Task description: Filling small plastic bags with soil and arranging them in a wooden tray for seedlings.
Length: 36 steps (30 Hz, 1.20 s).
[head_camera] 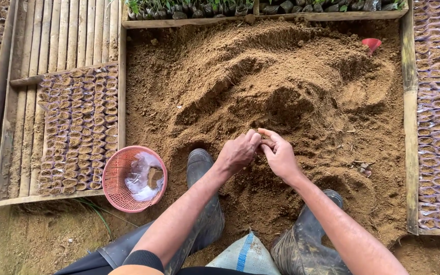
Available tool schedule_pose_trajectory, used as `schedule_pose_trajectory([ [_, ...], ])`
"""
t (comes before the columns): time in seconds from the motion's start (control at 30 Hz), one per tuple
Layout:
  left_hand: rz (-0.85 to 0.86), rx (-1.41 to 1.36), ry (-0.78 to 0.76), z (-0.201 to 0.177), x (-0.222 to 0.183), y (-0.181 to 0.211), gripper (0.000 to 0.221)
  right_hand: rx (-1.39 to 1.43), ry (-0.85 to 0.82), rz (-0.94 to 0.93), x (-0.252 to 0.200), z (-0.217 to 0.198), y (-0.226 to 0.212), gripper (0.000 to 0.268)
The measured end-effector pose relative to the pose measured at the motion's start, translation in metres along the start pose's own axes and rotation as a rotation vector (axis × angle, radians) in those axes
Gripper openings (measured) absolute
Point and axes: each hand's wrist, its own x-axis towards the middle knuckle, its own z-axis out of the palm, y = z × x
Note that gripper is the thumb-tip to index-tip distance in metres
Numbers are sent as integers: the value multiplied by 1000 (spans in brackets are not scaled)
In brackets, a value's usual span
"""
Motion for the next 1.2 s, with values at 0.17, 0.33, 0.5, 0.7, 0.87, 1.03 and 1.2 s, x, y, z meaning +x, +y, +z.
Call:
schedule_pose_trajectory([
  [0.17,-53,-105,113,13,-1,-8,23,-34,5,27,3,1,4,50],
  [0.33,-207,-328,307,31,2,-26,30,-99,51,-46,12,-10,-16,47],
  [0.5,-371,-769,353,21,9,-38,35,-342,149,-177,27,-34,0,32],
  [0.7,-404,-970,373,-16,3,-26,19,-582,91,-236,20,-15,3,34],
  [0.87,-588,-1394,220,-24,8,-8,64,-950,-43,-576,9,23,-19,62],
  [1.03,-822,-2015,164,-91,1,17,106,-1146,-101,-753,26,47,30,92],
  [1.2,-721,-1962,121,-110,1,8,99,-1281,132,-294,21,37,35,88],
])
